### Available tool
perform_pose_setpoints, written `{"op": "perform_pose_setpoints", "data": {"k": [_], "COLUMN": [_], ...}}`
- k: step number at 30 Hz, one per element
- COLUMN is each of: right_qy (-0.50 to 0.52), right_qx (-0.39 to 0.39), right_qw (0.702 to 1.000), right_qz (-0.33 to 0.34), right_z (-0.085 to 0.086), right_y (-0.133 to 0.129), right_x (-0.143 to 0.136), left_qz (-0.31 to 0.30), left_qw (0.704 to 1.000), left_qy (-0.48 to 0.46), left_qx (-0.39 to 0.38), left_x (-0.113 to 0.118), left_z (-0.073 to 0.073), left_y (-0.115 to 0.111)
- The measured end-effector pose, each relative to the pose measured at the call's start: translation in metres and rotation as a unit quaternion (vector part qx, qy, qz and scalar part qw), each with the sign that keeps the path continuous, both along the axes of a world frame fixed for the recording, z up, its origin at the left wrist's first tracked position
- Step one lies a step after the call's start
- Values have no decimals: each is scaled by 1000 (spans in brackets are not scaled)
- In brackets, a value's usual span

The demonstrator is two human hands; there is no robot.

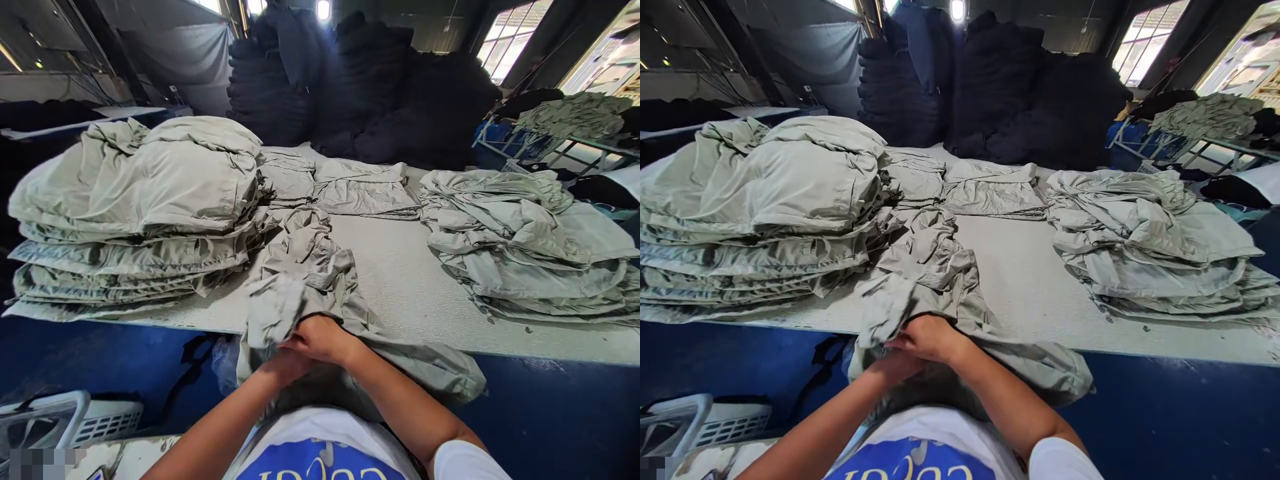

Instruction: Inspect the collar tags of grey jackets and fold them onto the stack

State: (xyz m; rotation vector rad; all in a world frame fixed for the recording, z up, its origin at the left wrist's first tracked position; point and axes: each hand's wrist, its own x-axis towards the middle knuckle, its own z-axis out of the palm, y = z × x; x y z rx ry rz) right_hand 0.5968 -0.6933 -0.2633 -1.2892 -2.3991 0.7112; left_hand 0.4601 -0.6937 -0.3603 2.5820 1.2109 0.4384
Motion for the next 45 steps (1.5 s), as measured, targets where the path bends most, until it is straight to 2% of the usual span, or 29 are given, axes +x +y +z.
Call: {"op": "perform_pose_setpoints", "data": {"k": [2,5,7,9,11,12,13,16,17,18,19,20,22,23,24,25,26,28,30,33,37,40,43,45], "right_qy": [-21,-45,-80,-116,-137,-143,-149,-165,-167,-164,-158,-145,-107,-88,-79,-82,-98,-153,-202,-242,-256,-203,-183,-194], "right_qx": [-6,3,21,15,-1,2,15,27,5,-22,-43,-49,-1,42,85,117,132,97,38,14,-40,31,93,75], "right_qw": [999,984,943,882,843,846,864,949,965,972,972,965,921,889,865,860,874,912,918,900,915,940,951,953], "right_qz": [-25,-175,-321,-456,-520,-514,-481,-268,-204,-168,-171,-214,-373,-447,-488,-490,-458,-369,-339,-362,-308,-271,-231,-219], "right_z": [-6,-17,-22,-26,-29,-31,-33,-38,-38,-36,-32,-28,-15,-10,-5,-3,-3,-9,-19,-29,-17,-9,-13,-18], "right_y": [10,33,47,54,55,54,52,55,59,66,74,84,104,113,121,127,131,131,120,91,62,66,76,80], "right_x": [21,72,108,137,153,156,156,156,160,166,175,185,204,209,211,209,204,188,174,171,176,158,133,128], "left_qz": [-8,-1,31,73,112,125,131,138,153,180,220,266,334,334,310,267,218,147,135,123,66,19,16,19], "left_qw": [1000,999,994,983,976,975,976,981,979,974,965,953,928,926,933,946,960,978,980,978,982,993,995,995], "left_qy": [16,4,-21,-52,-67,-63,-49,17,36,49,55,53,28,10,-4,-9,-4,34,85,149,175,114,60,51], "left_qx": [-12,35,107,157,173,171,164,138,132,130,131,137,163,177,185,185,175,141,121,83,-15,21,80,88], "left_x": [-3,-15,-27,-40,-50,-53,-55,-60,-63,-68,-73,-77,-84,-83,-79,-72,-63,-42,-28,-30,-38,-16,11,14], "left_z": [2,18,30,40,43,42,41,34,34,34,37,40,50,55,60,63,64,62,57,54,68,74,60,43], "left_y": [12,28,36,44,52,57,62,75,78,81,85,88,95,100,104,108,112,116,112,97,89,106,125,131]}}
